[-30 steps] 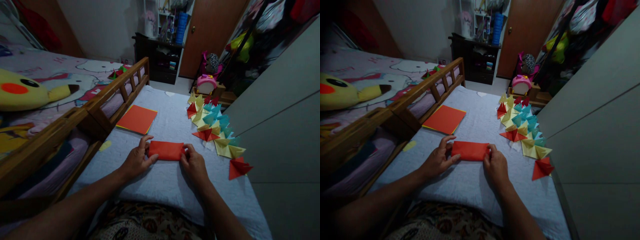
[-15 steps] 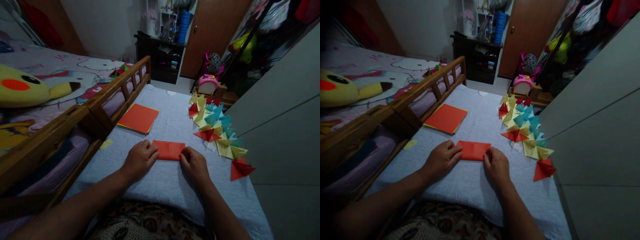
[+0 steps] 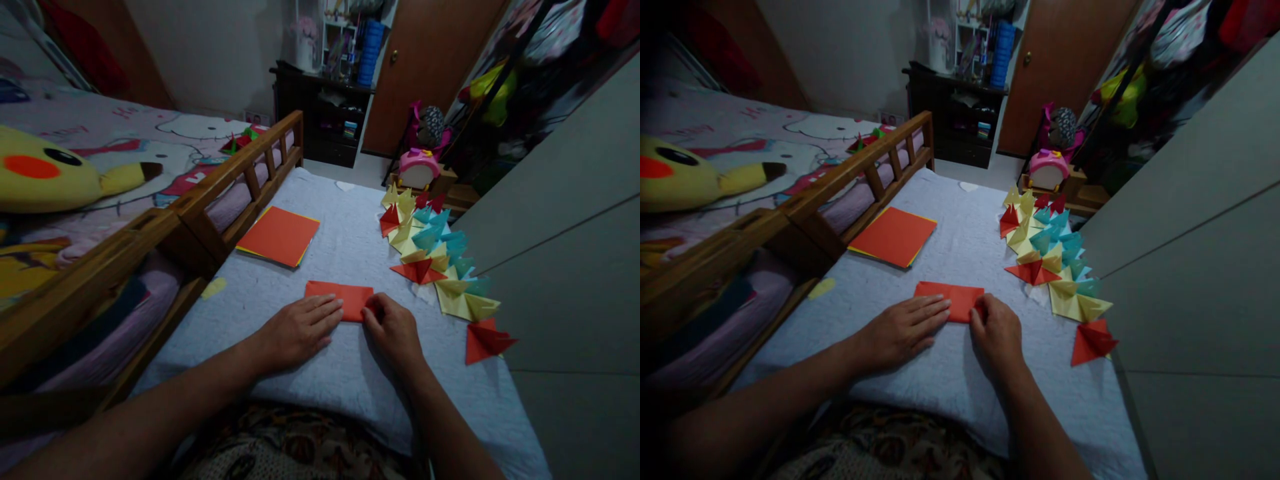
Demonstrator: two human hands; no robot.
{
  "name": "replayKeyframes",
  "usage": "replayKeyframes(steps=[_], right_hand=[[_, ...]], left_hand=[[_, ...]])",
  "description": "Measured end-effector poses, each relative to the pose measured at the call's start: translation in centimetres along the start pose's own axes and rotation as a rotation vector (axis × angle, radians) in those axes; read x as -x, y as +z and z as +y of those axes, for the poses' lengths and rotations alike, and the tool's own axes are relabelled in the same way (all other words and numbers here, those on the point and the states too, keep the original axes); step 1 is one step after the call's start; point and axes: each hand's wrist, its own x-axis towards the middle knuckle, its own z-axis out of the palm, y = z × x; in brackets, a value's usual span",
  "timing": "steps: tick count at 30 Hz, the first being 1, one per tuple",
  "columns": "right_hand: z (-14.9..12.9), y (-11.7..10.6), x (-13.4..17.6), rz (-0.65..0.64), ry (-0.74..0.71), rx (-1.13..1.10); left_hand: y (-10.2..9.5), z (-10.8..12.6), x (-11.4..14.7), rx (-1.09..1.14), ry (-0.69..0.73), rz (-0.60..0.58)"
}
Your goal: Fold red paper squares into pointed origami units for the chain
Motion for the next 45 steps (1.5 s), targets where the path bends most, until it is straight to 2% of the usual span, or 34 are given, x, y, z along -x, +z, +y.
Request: replayKeyframes(steps=[7,20,31,40,45], right_hand=[[0.04,-0.13,-0.2,-0.006,0.033,-0.015],[0.07,-0.08,-0.18,0.009,0.045,-0.061],[-0.05,-0.2,-0.05,-0.009,0.074,-0.109],[0.27,-0.56,0.55,-0.013,-0.062,-0.161],[0.47,-0.52,0.65,-0.038,-0.059,-0.157]], left_hand=[[0.06,-0.07,0.06,0.039,-0.083,-0.109],[-0.02,-0.13,0.04,0.014,-0.072,-0.083],[0.02,0.08,-0.09,-0.031,-0.124,-0.098],[-0.33,0.22,-0.11,-0.032,-0.147,-0.125],[-0.36,0.17,-0.09,-0.028,-0.165,-0.163]])
